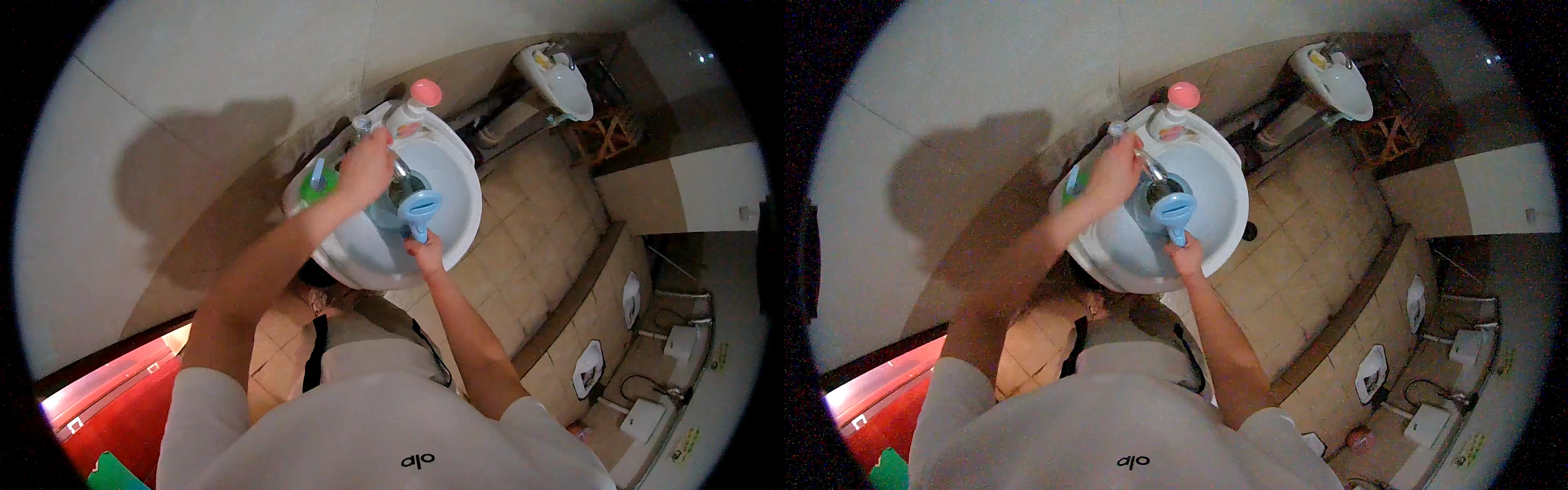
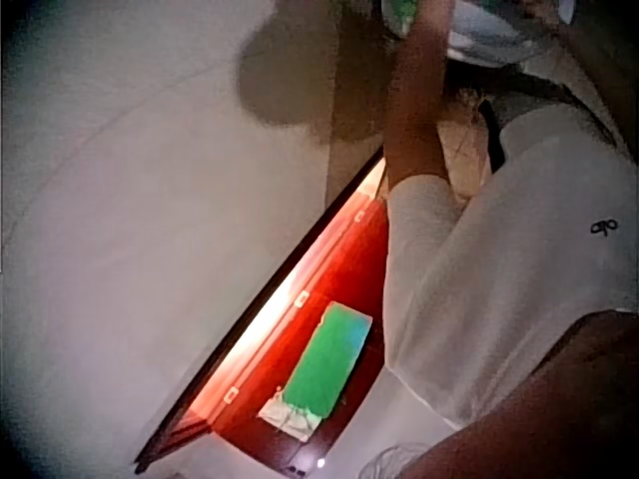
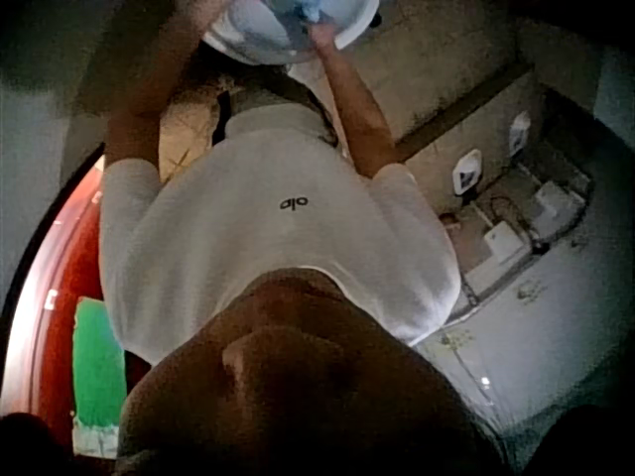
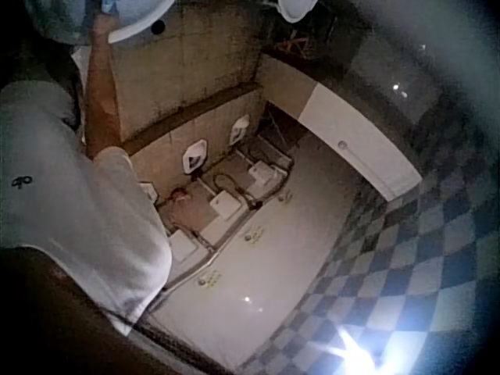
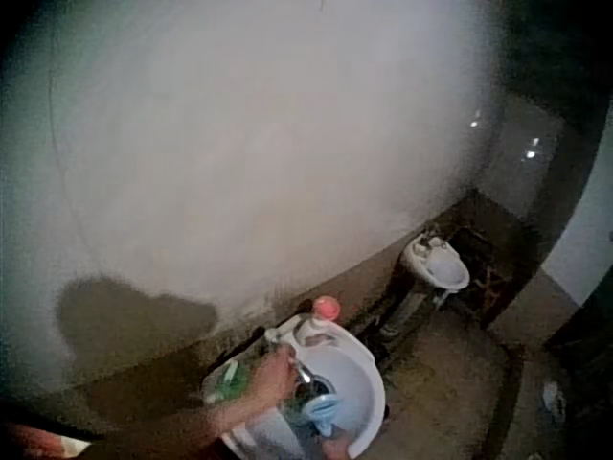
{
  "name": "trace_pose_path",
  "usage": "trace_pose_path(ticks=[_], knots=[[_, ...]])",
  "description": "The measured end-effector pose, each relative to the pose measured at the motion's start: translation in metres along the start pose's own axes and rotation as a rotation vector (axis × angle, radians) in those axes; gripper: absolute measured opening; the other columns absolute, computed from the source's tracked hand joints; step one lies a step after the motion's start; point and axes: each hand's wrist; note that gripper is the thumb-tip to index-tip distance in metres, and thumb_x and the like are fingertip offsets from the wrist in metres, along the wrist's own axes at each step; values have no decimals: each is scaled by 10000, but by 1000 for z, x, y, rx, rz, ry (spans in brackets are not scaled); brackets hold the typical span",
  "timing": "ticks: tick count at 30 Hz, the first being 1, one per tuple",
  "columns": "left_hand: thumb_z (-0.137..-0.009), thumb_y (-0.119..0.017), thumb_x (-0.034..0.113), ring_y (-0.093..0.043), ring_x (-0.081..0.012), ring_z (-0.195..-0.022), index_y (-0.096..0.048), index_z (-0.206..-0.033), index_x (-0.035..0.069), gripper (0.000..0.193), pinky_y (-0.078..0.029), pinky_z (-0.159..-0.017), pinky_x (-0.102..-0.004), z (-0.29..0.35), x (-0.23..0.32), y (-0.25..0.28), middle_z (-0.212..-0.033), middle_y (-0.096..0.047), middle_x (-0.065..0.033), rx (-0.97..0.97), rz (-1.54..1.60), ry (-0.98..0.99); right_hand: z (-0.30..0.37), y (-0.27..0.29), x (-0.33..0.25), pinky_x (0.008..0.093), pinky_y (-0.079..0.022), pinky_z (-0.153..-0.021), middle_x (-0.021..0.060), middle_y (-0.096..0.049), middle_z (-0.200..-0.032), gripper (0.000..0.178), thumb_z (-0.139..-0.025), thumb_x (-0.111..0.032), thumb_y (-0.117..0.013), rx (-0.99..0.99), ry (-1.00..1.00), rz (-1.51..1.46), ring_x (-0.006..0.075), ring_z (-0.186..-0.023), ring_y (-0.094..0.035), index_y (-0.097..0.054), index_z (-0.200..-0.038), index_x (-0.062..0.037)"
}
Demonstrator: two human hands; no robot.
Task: The person pours water from a blue watering can over a blue mesh drying net while it is on a table and held by hand, then carries the watering can to a sink to refill it, and returns to rinse the net again, finally unzipping and unfolding it.
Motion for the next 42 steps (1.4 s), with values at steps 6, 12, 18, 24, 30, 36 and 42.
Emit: trace_pose_path(ticks=[6, 12, 18, 24, 30, 36, 42], knots=[[-813, -631, 377, -634, -266, -926, -560, -1058, 54, 411, -520, -716, -428, -65, -7, 25, -1001, -640, -120, -197, -576, 175, -4, -1, 9, 291, -444, -604, 12, -596, -715, 265, -623, -89, -645, -9, 26, 5, 121, -640, -533, -633, -884, -42], [-801, -616, 410, -638, -303, -902, -672, -945, 53, 390, -524, -711, -430, -83, -20, 23, -955, -659, -140, -376, -634, 71, 4, -1, -11, 281, -434, -608, 9, -584, -702, 228, -630, -70, -627, -36, -8, -5, 119, -645, -525, -624, -856, -40], [-796, -628, 356, -641, -299, -885, -694, -925, 67, 324, -524, -726, -419, -96, -34, -3, -928, -664, -127, -352, -713, 110, 5, -1, -12, 272, -405, -563, 3, -556, -671, 171, -630, -68, -630, -63, 2, -116, 106, -606, -496, -594, -793, -31], [-786, -632, 330, -643, -294, -878, -698, -922, 76, 295, -528, -720, -411, -96, -44, -5, -928, -663, -124, -278, -683, 65, 4, -2, -16, 257, -421, -533, 32, -552, -718, 163, -657, 12, -607, -63, 7, -64, 126, -593, -511, -544, -797, -44], [-778, -627, 296, -647, -284, -879, -700, -912, 77, 267, -530, -709, -415, -99, -36, -8, -943, -666, -107, -318, -675, 160, 1, -2, -12, 256, -434, -541, 32, -562, -739, 169, -658, 22, -617, -66, -24, -115, 127, -609, -521, -548, -796, -46], [-777, -619, 267, -650, -278, -883, -703, -910, 84, 242, -534, -693, -409, -97, -32, -3, -961, -667, -108, -353, -677, 124, 3, -3, -17, 246, -392, -508, -9, -539, -659, 129, -662, -22, -629, -46, 22, -109, 96, -563, -496, -573, -776, -45], [-784, -585, 198, -657, -269, -865, -709, -915, 90, 210, -535, -664, -399, -97, -32, -8, -947, -671, -98, -275, -707, 174, 9, -8, -29, 260, -472, -528, 14, -577, -735, 180, -690, 29, -615, -47, -110, -227, 123, -610, -544, -583, -853, -40]])
Point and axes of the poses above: each hand's wrist, its own z-axis away from the middle knuckle, its own y-axis out of the back of the hand, x = y × z
